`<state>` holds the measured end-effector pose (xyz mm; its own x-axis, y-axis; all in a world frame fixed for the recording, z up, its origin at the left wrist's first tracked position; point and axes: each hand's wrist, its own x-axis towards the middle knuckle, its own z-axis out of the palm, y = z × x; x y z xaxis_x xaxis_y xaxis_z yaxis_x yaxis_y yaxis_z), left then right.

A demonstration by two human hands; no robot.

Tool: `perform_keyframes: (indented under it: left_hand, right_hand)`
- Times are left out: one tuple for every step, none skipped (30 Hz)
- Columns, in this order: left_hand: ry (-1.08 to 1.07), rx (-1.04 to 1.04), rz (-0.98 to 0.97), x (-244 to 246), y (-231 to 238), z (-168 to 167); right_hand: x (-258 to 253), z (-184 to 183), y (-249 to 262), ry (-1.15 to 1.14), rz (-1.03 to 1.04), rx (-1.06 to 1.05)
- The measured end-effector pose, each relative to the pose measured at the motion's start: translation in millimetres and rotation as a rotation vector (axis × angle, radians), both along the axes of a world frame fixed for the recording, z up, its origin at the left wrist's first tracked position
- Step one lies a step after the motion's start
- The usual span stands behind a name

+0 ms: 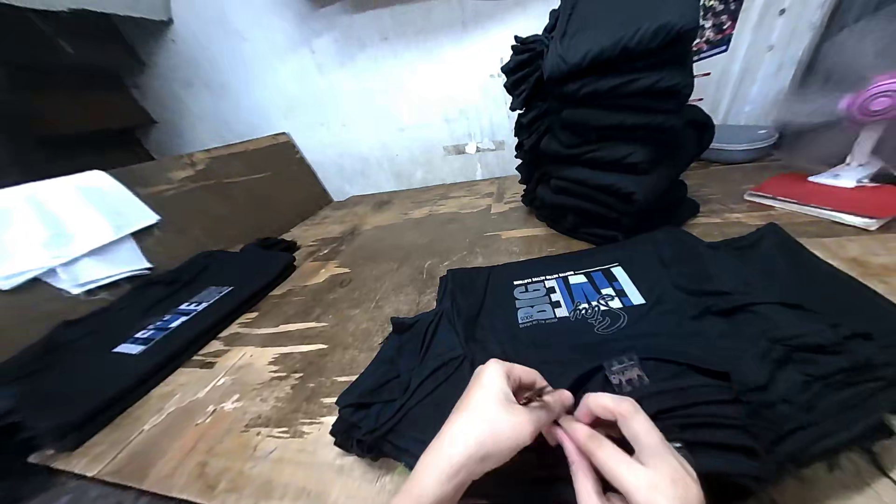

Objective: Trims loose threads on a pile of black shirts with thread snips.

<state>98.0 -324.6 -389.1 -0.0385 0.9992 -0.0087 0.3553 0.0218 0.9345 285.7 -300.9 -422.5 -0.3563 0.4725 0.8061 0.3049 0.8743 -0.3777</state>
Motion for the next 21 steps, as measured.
perform_keyframes:
  left_hand:
    - [-0.106, 0.037, 0.034, 2, -2, -3]
    - [-0.22, 0.067, 0.08, 3, -3, -5]
    - [-0.3, 0.083, 0.121, 5, -5, -7]
    - [-0.335, 0.097, 0.151, 5, -7, -9]
    - [-0.336, 0.114, 0.166, 5, -8, -11]
    - [-0.322, 0.137, 0.166, 5, -8, -13]
    - [-0.31, 0.166, 0.157, 5, -9, -13]
    - [-0.301, 0.198, 0.139, 4, -8, -13]
    - [-0.28, 0.23, 0.123, 3, -8, -12]
    - [-0.223, 0.259, 0.115, 1, -7, -10]
    - [-0.117, 0.288, 0.12, -1, -7, -9]
    - [0.033, 0.323, 0.15, -2, -6, -7]
    - [0.196, 0.375, 0.197, -2, -5, -6]
    - [0.36, 0.441, 0.239, -2, -5, -3]
    - [0.513, 0.512, 0.26, -2, -6, 2]
    - [0.639, 0.579, 0.263, -2, -6, 9]
    - [0.745, 0.632, 0.245, 0, -7, 16]
    - [0.842, 0.666, 0.206, 4, -8, 24]
    - [0.937, 0.684, 0.162, 10, -8, 32]
    - [1.026, 0.695, 0.121, 16, -7, 38]
    - [1.112, 0.691, 0.08, 23, -5, 42]
  right_hand:
    - [1, -4, 0, 0.071, -0.028, -0.053]
    - [4, -6, 2, 0.148, -0.042, -0.127]
    - [6, -7, 4, 0.215, -0.046, -0.21]
    - [8, -7, 4, 0.272, -0.033, -0.291]
    - [8, -7, 3, 0.311, -0.018, -0.363]
    - [7, -5, 2, 0.329, -0.012, -0.427]
    - [7, -3, 1, 0.334, -0.013, -0.482]
    - [6, 1, 1, 0.333, -0.018, -0.529]
    - [5, 4, 1, 0.336, -0.022, -0.57]
    - [4, 6, 1, 0.344, -0.025, -0.598]
    - [3, 7, 2, 0.353, -0.023, -0.615]
    - [3, 8, 2, 0.362, -0.021, -0.618]
    - [2, 7, 2, 0.369, -0.021, -0.612]
    - [2, 6, 2, 0.373, -0.022, -0.602]
    - [2, 6, 2, 0.374, -0.025, -0.596]
    - [1, 5, 1, 0.376, -0.028, -0.59]
    - [1, 5, 2, 0.38, -0.03, -0.583]
    - [1, 4, 2, 0.382, -0.033, -0.574]
    - [1, 4, 2, 0.379, -0.039, -0.562]
    - [1, 3, 1, 0.375, -0.045, -0.551]
    - [1, 3, 2, 0.372, -0.049, -0.54]
